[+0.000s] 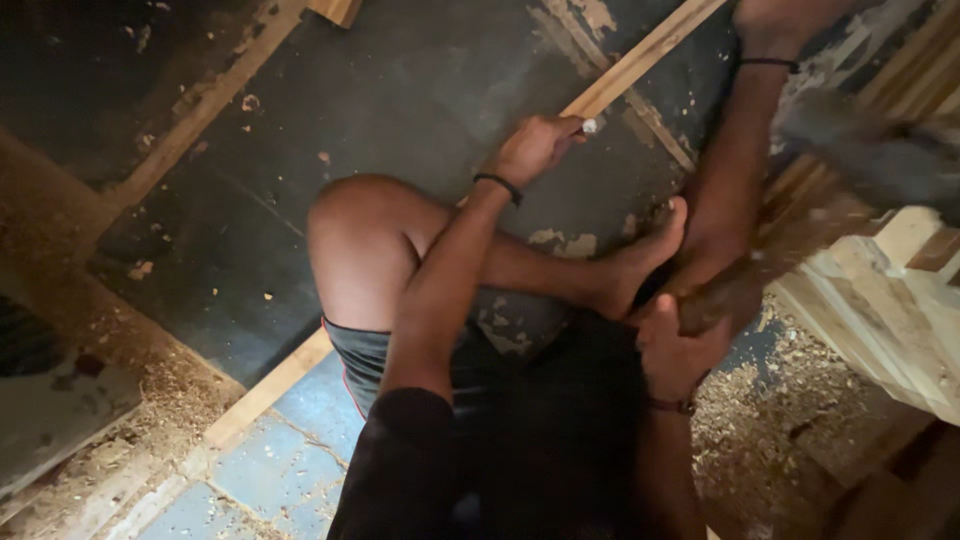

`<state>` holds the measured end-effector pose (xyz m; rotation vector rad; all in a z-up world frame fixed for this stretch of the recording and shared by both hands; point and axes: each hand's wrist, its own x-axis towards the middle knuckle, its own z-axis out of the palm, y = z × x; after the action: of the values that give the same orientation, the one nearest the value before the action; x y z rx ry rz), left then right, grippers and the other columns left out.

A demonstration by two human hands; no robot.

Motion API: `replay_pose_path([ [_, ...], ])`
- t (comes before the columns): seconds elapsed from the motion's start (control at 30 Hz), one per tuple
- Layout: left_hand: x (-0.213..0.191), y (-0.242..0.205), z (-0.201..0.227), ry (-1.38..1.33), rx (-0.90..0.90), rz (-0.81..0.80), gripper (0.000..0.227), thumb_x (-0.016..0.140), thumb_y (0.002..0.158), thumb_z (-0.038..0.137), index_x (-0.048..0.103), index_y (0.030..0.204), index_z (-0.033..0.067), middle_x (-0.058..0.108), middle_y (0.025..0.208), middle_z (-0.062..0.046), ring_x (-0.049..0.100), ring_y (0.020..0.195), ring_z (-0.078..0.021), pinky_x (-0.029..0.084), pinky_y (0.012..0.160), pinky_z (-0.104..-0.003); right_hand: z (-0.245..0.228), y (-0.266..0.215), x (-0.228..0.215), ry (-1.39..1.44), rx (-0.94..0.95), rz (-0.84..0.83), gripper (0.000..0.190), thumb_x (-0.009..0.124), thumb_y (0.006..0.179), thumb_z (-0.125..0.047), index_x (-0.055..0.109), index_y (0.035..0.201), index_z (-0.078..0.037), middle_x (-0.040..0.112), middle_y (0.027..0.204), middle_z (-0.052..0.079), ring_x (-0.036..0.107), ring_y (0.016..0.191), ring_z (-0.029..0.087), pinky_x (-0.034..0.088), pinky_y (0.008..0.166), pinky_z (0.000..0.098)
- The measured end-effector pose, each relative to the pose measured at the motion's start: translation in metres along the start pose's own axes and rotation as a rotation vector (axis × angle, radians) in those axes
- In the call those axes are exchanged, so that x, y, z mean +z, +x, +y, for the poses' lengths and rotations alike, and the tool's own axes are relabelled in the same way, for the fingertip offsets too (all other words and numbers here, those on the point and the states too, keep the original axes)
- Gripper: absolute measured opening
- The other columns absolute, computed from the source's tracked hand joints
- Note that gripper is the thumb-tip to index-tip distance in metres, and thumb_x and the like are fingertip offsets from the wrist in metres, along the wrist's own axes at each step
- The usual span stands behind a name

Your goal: The person sits cross-legged on a floor covered in sawdust and uses a hammer to drive nails into a thin wooden strip. They hold the nail with their left hand and strike it repeatedly with the hammer in their right hand, working along the length of the strip.

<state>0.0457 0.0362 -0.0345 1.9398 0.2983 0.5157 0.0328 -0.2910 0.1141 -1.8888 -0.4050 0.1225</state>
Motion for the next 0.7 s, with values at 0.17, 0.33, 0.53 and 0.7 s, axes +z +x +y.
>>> replay_pose_path([
  [0.17,0.001,0.009,-0.001,0.122,0.235,0.107,0.006,0.065,0.096,0.004,0.065,0.102,0.005,0.074,0.094,-0.017,0.074,0.084,-0.0381,0.059,0.069,-0.044,-0.017,0.021,0.008,0.128,-0.059,0.029,0.043,0.073,0.093,-0.01,0.05,0.127,-0.001,0.064,0.095,0.008,0.06,0.068,0.018,0.05,0.063,0.0328],
  [0.33,-0.01,0.003,0.018,0.051,0.221,0.097,0.014,0.065,0.093,0.004,0.067,0.107,0.0036,0.073,0.093,-0.02,0.072,0.082,-0.0391,0.057,0.069,-0.046,0.018,0.028,0.012,-0.492,-0.332,-0.213,0.033,0.075,0.101,-0.018,0.061,0.119,0.005,0.068,0.103,0.018,0.068,0.093,0.031,0.054,0.083,0.0437],
  [0.53,-0.008,0.0,0.016,0.141,0.086,0.042,0.006,0.066,0.098,0.009,0.07,0.103,0.0075,0.07,0.089,-0.02,0.071,0.078,-0.0381,0.056,0.07,-0.047,0.039,0.022,0.011,-0.34,0.023,-0.289,0.028,0.074,0.1,-0.023,0.061,0.108,0.0,0.061,0.079,0.009,0.058,0.067,0.019,0.047,0.059,0.0347],
  [0.7,-0.004,0.008,0.006,0.139,0.1,0.124,0.019,0.067,0.094,0.01,0.072,0.112,0.013,0.073,0.089,-0.017,0.073,0.076,-0.0358,0.057,0.068,-0.043,0.015,0.018,0.005,-0.119,0.323,-0.239,0.023,0.073,0.099,-0.021,0.057,0.095,-0.004,0.051,0.061,0.003,0.046,0.045,0.01,0.033,0.04,0.0288],
])
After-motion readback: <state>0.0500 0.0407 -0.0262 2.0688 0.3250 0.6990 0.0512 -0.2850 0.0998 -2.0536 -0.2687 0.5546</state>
